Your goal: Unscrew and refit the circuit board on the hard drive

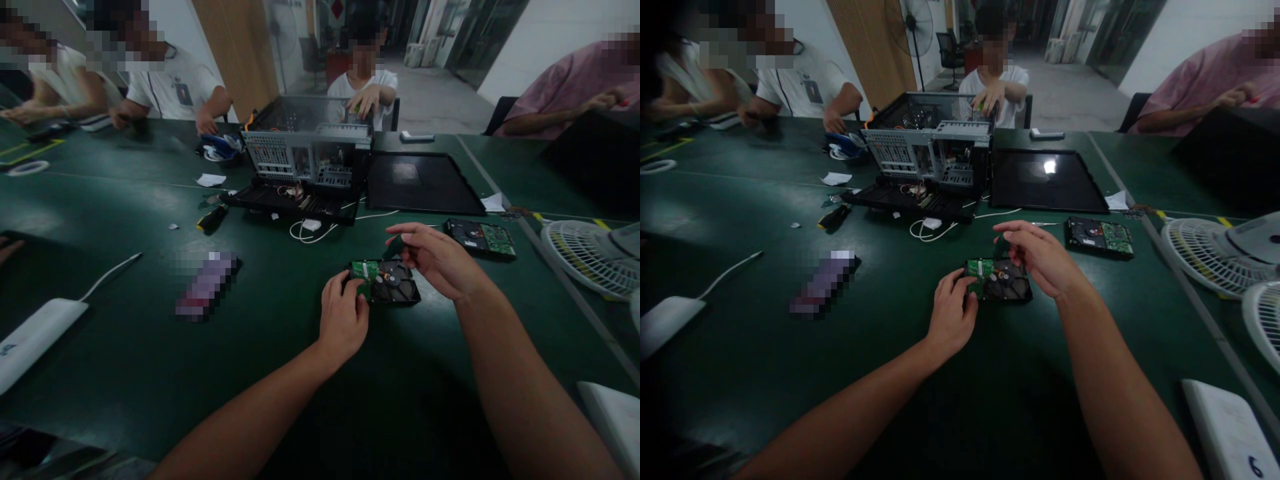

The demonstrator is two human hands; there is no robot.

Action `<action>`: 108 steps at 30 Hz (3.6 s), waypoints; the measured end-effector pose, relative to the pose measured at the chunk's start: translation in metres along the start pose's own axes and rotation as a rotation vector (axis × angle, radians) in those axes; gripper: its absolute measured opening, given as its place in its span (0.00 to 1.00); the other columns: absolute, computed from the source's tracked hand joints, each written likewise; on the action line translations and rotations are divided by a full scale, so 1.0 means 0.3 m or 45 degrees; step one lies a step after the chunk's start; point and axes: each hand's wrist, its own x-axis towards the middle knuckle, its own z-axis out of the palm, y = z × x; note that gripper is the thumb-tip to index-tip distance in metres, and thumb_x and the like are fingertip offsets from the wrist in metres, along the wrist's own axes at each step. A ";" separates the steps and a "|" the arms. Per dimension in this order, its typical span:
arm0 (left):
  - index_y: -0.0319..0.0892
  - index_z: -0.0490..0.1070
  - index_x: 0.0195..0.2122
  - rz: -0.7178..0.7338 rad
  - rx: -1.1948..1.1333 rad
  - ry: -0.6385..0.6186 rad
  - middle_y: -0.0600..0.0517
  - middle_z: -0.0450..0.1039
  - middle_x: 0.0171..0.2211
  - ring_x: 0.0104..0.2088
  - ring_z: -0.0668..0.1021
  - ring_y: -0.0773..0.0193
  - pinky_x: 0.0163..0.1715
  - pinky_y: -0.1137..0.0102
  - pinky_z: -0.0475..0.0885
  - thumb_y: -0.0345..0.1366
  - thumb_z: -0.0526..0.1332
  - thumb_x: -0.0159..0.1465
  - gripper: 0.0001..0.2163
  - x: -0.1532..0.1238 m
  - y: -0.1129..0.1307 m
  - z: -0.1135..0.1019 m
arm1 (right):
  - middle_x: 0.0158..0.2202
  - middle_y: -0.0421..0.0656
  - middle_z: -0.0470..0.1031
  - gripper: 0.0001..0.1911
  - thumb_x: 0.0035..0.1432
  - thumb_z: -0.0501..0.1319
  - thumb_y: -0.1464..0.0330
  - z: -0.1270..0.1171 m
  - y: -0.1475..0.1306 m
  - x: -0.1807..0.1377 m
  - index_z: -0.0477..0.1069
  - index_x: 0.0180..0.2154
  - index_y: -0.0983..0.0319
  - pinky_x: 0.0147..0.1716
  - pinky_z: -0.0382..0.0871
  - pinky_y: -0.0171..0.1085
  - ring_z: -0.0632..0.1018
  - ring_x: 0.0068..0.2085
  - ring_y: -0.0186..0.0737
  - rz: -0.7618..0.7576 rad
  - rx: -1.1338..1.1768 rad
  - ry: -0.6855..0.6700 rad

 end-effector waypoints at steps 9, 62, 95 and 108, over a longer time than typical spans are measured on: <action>0.44 0.72 0.59 0.012 0.011 0.000 0.42 0.66 0.64 0.66 0.68 0.47 0.68 0.47 0.65 0.31 0.58 0.71 0.16 0.001 0.000 0.000 | 0.40 0.45 0.79 0.07 0.58 0.70 0.64 0.012 -0.001 -0.010 0.79 0.38 0.59 0.27 0.62 0.37 0.72 0.31 0.35 0.044 0.060 -0.075; 0.48 0.72 0.59 0.020 0.043 -0.016 0.42 0.63 0.66 0.68 0.66 0.44 0.67 0.44 0.65 0.39 0.68 0.66 0.20 -0.003 0.011 -0.001 | 0.42 0.44 0.79 0.10 0.59 0.69 0.64 0.017 -0.007 -0.018 0.79 0.44 0.57 0.29 0.65 0.39 0.72 0.31 0.35 0.049 0.047 -0.136; 0.47 0.72 0.59 0.026 0.057 -0.014 0.42 0.63 0.66 0.68 0.66 0.44 0.68 0.45 0.64 0.39 0.67 0.68 0.19 -0.004 0.005 0.006 | 0.45 0.47 0.81 0.07 0.61 0.67 0.64 0.017 -0.004 -0.013 0.79 0.40 0.60 0.23 0.62 0.37 0.72 0.28 0.33 0.036 0.072 -0.135; 0.48 0.72 0.59 0.024 0.055 -0.010 0.43 0.63 0.65 0.68 0.66 0.44 0.67 0.45 0.65 0.39 0.68 0.67 0.20 -0.003 0.005 0.006 | 0.42 0.49 0.80 0.16 0.65 0.60 0.60 0.014 -0.003 -0.003 0.83 0.39 0.61 0.26 0.67 0.38 0.73 0.29 0.37 0.069 0.138 -0.200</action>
